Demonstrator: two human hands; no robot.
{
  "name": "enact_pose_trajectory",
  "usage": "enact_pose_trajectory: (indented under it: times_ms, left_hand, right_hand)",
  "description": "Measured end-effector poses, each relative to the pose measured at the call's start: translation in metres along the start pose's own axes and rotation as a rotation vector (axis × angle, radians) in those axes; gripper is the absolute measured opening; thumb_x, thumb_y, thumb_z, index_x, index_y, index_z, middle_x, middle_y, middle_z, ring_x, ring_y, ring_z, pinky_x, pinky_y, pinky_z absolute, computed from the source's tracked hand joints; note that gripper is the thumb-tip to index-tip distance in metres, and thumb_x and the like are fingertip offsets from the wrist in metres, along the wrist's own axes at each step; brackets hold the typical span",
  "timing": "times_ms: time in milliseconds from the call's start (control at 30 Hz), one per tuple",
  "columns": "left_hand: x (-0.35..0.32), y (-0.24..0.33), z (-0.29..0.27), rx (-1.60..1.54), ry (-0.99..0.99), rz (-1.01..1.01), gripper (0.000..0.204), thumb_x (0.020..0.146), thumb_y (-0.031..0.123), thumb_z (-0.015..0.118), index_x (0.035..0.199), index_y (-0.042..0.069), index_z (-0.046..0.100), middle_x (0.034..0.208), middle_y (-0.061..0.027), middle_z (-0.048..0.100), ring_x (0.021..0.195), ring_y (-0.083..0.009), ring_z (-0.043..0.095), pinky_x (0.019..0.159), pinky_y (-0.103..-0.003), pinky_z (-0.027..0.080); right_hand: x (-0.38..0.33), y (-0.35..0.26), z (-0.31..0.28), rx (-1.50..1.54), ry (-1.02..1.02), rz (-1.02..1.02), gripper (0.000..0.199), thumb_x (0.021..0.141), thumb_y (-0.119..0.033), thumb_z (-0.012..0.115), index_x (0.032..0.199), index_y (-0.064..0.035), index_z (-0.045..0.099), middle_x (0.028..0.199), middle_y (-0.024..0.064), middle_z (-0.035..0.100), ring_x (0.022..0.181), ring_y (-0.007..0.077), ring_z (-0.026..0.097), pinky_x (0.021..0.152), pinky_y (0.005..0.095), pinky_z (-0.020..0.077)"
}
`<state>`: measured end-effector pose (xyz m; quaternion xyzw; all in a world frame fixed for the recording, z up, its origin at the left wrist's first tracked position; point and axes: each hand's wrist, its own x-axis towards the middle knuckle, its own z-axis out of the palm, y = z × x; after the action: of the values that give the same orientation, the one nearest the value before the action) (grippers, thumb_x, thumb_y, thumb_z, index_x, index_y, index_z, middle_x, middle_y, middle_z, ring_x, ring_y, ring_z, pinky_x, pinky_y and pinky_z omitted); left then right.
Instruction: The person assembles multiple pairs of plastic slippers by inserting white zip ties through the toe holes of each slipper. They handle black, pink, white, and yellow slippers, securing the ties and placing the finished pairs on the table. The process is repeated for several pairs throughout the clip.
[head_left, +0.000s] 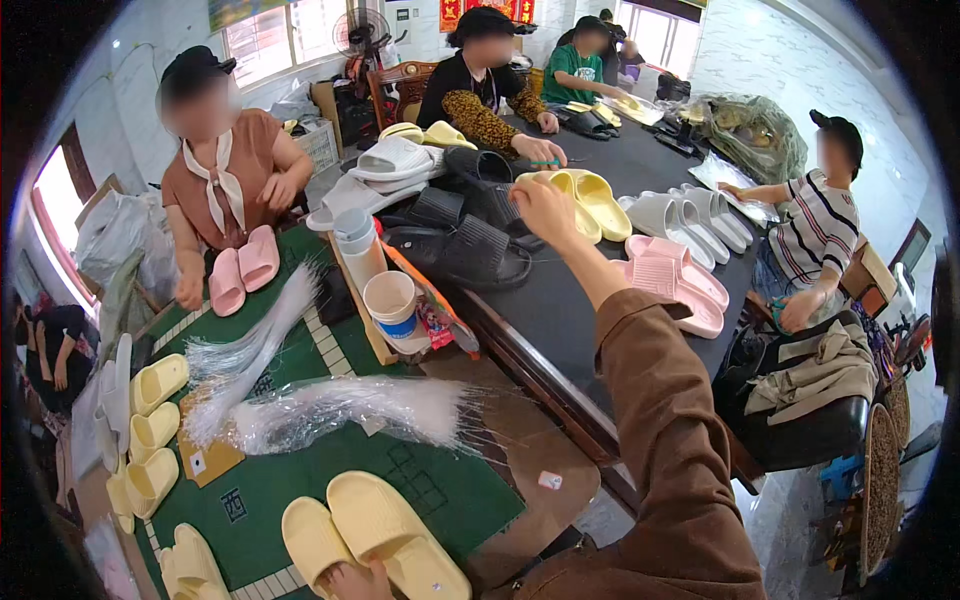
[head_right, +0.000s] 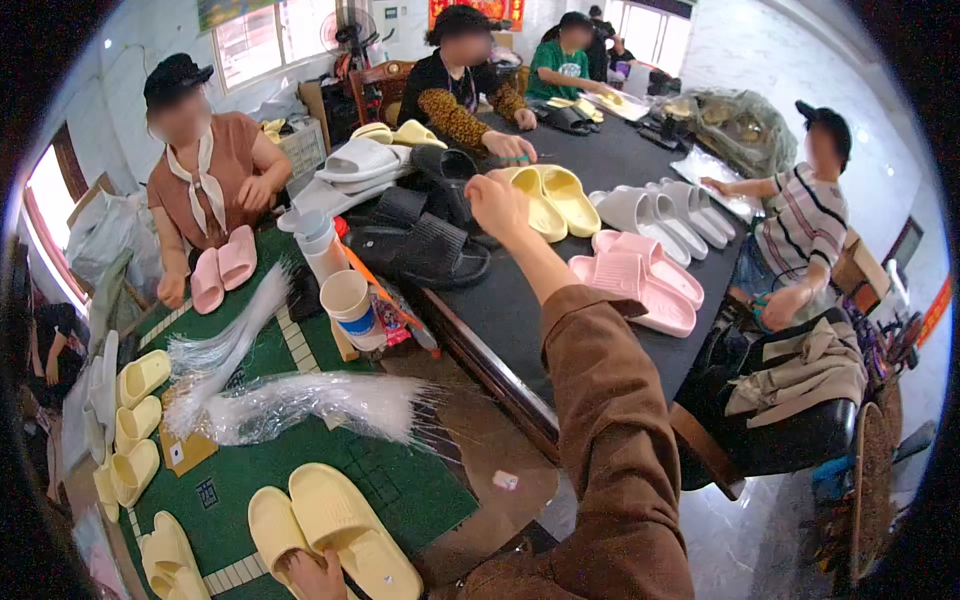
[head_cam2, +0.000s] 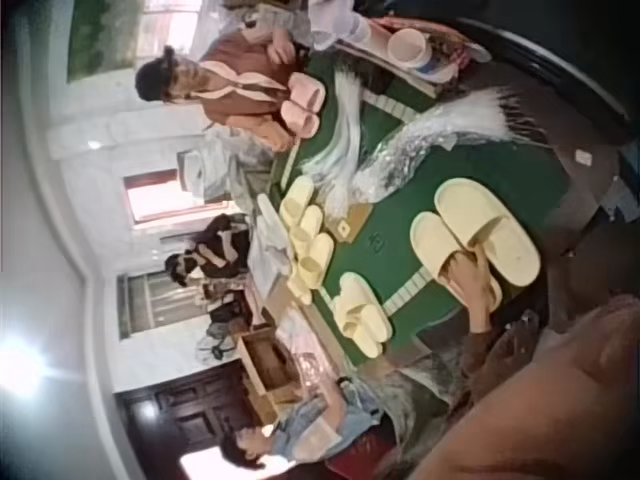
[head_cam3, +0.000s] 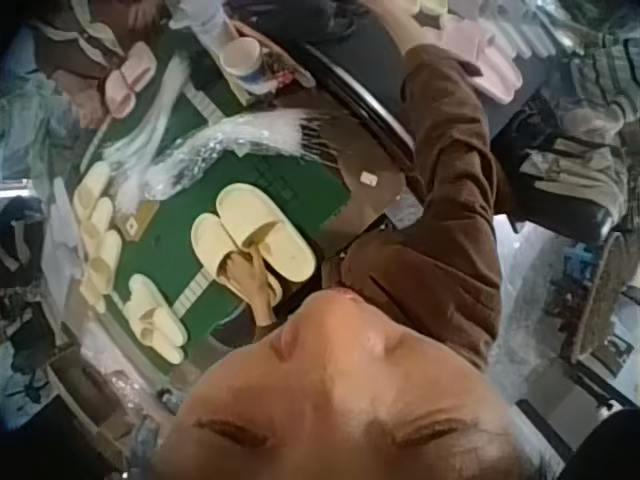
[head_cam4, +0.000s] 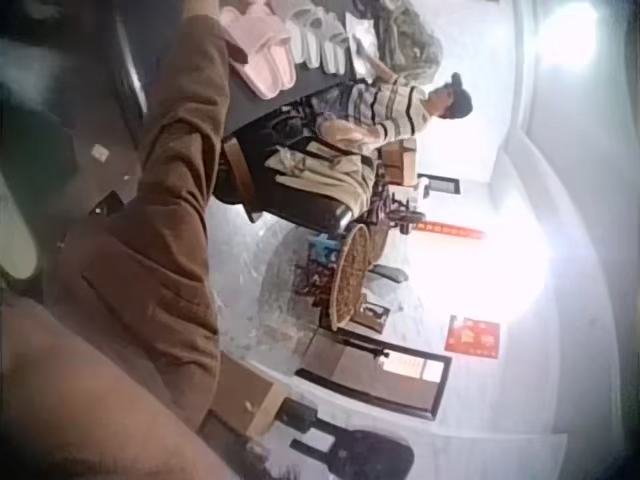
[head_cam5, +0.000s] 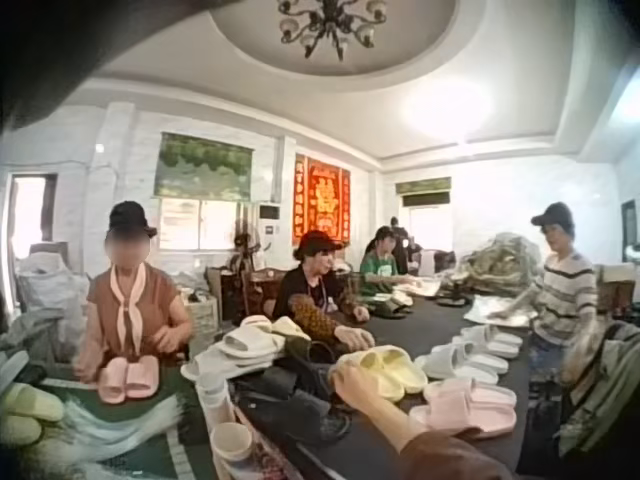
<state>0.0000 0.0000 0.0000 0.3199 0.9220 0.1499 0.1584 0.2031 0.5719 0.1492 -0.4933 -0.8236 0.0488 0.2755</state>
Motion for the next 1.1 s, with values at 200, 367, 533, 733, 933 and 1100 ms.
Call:
enact_pose_trajectory:
  times_ms: [200, 367, 533, 733, 933, 1100]
  left_hand:
    - [-0.006, 0.014, -0.006, -0.012, 0.173, 0.099, 0.043, 0.090, 0.034, 0.061, 0.088, -0.009, 0.058, 0.083, -0.0231, 0.058, 0.079, -0.0383, 0.055, 0.075, -0.047, 0.043]
    - [0.000, 0.026, -0.013, 0.090, 0.007, 0.072, 0.039, 0.091, 0.029, 0.059, 0.092, -0.010, 0.056, 0.088, -0.0244, 0.058, 0.083, -0.0400, 0.054, 0.080, -0.049, 0.042]
    - [-0.002, 0.002, -0.005, 0.084, 0.227, 0.179, 0.038, 0.085, 0.025, 0.058, 0.103, -0.009, 0.054, 0.103, -0.0296, 0.053, 0.104, -0.0446, 0.047, 0.094, -0.055, 0.030]
    - [0.009, 0.005, -0.001, -0.091, 0.141, 0.301, 0.021, 0.084, 0.017, 0.060, 0.088, -0.003, 0.056, 0.083, -0.0222, 0.055, 0.084, -0.0396, 0.052, 0.077, -0.048, 0.040]
    - [0.018, -0.048, -0.011, -0.031, 0.479, 0.382, 0.020, 0.085, 0.011, 0.058, 0.096, -0.004, 0.052, 0.093, -0.0225, 0.052, 0.090, -0.0402, 0.051, 0.080, -0.048, 0.042]
    - [0.067, -0.146, -0.040, 0.034, 0.534, 0.198, 0.019, 0.087, 0.011, 0.056, 0.102, -0.001, 0.056, 0.099, -0.0222, 0.056, 0.093, -0.0390, 0.054, 0.082, -0.048, 0.044]
  right_hand:
    - [0.038, 0.009, 0.046, -0.085, 0.224, -0.166, 0.046, 0.079, -0.048, 0.067, 0.112, -0.0157, 0.060, 0.114, 0.0111, 0.056, 0.101, 0.0341, 0.060, 0.081, 0.0484, 0.0487]
    - [0.055, 0.021, 0.038, -0.198, 0.115, -0.085, 0.054, 0.075, -0.042, 0.072, 0.114, -0.0100, 0.052, 0.108, 0.0183, 0.053, 0.096, 0.0399, 0.059, 0.081, 0.0510, 0.0479]
    - [0.010, -0.021, -0.022, -0.062, 0.408, -0.114, 0.052, 0.076, -0.042, 0.070, 0.111, -0.0062, 0.057, 0.112, 0.0175, 0.056, 0.100, 0.0370, 0.059, 0.086, 0.0459, 0.0459]
    - [-0.171, -0.067, -0.147, 0.055, 0.208, -0.169, 0.029, 0.084, -0.026, 0.072, 0.095, -0.0015, 0.059, 0.086, 0.0067, 0.060, 0.079, 0.0155, 0.056, 0.073, 0.0288, 0.0444]
    - [-0.342, -0.181, -0.098, 0.399, -0.269, -0.385, 0.027, 0.066, -0.016, 0.077, 0.079, -0.0018, 0.059, 0.076, 0.0120, 0.056, 0.068, 0.0257, 0.058, 0.063, 0.0328, 0.0466]
    - [-0.398, -0.247, -0.012, 0.378, -0.306, -0.483, 0.030, 0.073, -0.026, 0.078, 0.086, -0.0054, 0.061, 0.081, 0.0100, 0.062, 0.072, 0.0293, 0.063, 0.059, 0.0364, 0.0495]
